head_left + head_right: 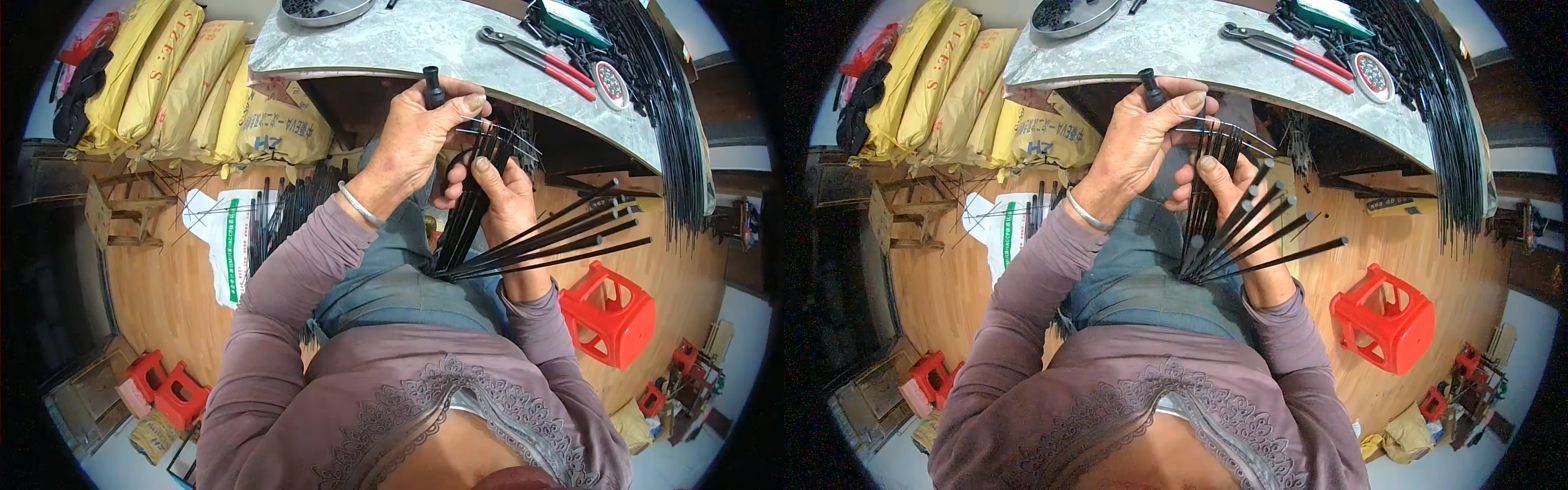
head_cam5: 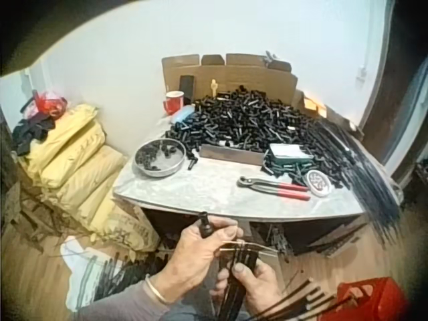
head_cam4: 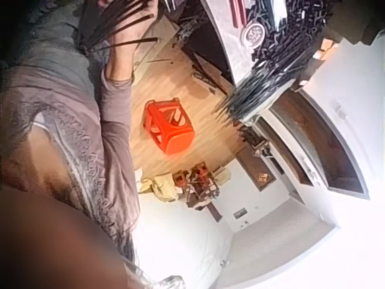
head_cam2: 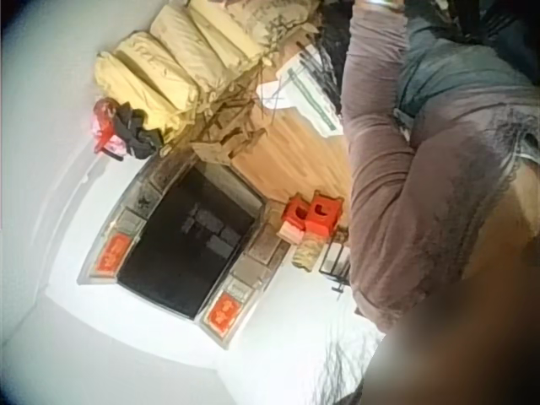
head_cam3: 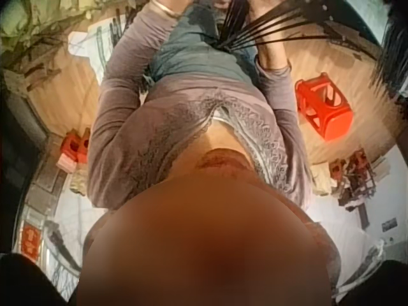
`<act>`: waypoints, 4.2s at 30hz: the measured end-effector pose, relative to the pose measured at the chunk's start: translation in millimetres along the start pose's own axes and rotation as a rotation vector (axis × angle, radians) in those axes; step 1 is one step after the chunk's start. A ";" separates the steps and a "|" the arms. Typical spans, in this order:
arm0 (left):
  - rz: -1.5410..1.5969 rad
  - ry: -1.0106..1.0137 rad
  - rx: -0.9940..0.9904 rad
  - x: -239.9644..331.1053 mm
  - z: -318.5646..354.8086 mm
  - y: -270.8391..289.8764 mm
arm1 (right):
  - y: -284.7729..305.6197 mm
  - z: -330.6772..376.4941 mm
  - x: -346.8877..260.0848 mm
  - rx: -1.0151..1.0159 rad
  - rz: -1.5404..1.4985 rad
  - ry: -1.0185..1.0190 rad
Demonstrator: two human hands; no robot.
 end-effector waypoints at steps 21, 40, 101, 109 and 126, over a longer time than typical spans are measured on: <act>-0.370 0.019 -0.062 11.0 5.0 12.0 | 3.3 2.7 -4.0 0.131 0.092 0.067; -0.167 0.082 -0.054 -15.0 16.7 -3.3 | 35.5 -2.6 -18.4 -0.039 0.528 0.177; -0.256 0.039 0.047 30.0 -14.6 -26.1 | -5.4 15.2 -18.5 -0.089 0.039 0.250; -0.479 0.205 -0.377 22.7 -20.5 -40.0 | 0.1 9.9 -15.1 0.010 0.096 0.163; -0.192 0.105 -0.420 24.9 -20.8 -4.3 | -8.2 -1.3 -11.7 -0.034 0.033 0.093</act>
Point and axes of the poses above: each hand's wrist, its own z-axis away from the middle knuckle, its own y-axis out of the back of the hand, x = y × z, the point moved 2 cm from there along -z, towards the middle knuckle, and after that the axes turned 5 degrees about -y, right-handed, at the moved point
